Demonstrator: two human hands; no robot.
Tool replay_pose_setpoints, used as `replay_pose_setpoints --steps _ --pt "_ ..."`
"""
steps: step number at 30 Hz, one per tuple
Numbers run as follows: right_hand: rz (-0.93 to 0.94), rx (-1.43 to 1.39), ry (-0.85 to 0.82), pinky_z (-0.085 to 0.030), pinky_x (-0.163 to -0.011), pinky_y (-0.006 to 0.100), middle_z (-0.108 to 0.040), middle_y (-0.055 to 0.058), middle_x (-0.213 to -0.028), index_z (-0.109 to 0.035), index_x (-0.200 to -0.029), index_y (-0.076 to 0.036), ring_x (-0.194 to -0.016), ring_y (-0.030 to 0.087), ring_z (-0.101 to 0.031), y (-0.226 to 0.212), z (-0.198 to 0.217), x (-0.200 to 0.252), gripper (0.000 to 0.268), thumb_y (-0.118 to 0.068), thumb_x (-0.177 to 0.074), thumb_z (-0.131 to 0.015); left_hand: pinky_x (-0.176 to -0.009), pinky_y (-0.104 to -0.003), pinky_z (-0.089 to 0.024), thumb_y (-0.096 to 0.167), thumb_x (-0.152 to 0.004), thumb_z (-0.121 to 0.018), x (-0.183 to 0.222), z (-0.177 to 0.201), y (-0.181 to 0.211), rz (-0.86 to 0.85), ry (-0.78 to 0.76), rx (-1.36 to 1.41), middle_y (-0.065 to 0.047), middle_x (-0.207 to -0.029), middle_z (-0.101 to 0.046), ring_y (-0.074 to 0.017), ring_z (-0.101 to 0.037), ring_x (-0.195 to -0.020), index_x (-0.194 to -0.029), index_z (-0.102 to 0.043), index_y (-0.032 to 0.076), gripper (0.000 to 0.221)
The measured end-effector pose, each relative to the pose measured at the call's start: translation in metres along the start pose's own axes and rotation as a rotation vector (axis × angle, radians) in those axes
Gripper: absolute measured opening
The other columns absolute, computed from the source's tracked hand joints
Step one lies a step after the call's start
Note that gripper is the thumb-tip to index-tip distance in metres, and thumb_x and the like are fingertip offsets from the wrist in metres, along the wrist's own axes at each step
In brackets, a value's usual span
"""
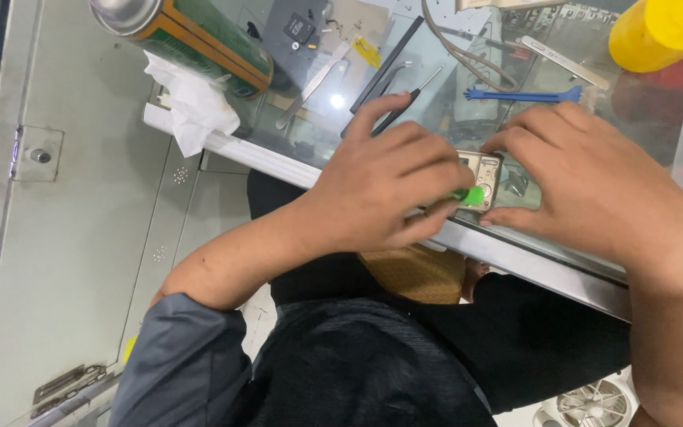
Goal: Cleaning and inspecting camera components before final assembly on a repair bench.
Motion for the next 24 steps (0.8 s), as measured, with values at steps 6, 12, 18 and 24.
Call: replay_pose_setpoints --steps 6,12,18,24 --pt "0.002 -0.008 0.007 -0.048 -0.100 0.044 -0.063 0.007 -0.124 -0.061 -0.134 -0.010 -0.117 0.030 -0.057 -0.002 0.004 0.000 0.088 -0.066 -0.069 -0.078 -0.111 -0.047 -0.033 0.020 -0.099 -0.064 0.000 -0.004 -0.016 0.176 -0.004 0.094 -0.003 -0.101 -0.066 -0.0246 -0.065 -0.098 -0.108 -0.065 0.014 0.011" --pt "-0.047 -0.025 -0.041 -0.050 -0.096 0.046 -0.062 0.010 -0.124 -0.061 -0.127 -0.006 -0.117 0.031 -0.057 0.002 0.003 0.001 0.081 -0.062 -0.071 -0.080 -0.110 -0.054 -0.034 0.019 -0.096 -0.077 -0.006 -0.028 -0.009 0.102 -0.035 -0.013 -0.002 -0.105 -0.066 -0.0255 -0.065 -0.100 -0.111 -0.067 0.016 0.018" --pt "-0.018 -0.026 -0.010 -0.049 -0.092 0.046 -0.061 0.009 -0.120 -0.062 -0.122 -0.007 -0.111 0.032 -0.056 0.002 0.002 0.002 0.077 -0.059 -0.069 -0.081 -0.113 -0.059 -0.036 0.012 -0.095 -0.079 -0.015 -0.028 0.007 -0.054 0.007 -0.242 -0.004 -0.096 -0.065 -0.0256 -0.065 -0.089 -0.100 -0.068 0.015 0.013" --pt "-0.036 -0.074 -0.021 -0.048 -0.096 0.046 -0.063 0.007 -0.120 -0.062 -0.130 -0.013 -0.113 0.031 -0.055 0.002 0.005 0.002 0.082 -0.066 -0.071 -0.079 -0.089 -0.032 -0.054 0.030 -0.102 -0.063 0.017 -0.009 -0.050 0.505 0.083 0.468 -0.001 -0.112 -0.073 -0.0163 -0.069 -0.101 -0.119 -0.066 0.014 0.024"
Point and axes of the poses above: each hand's wrist, its own x-axis away from the middle knuckle, its own z-axis out of the back of the hand, y = z × x, the point moved 9 cm from there along -x, towards the middle knuckle
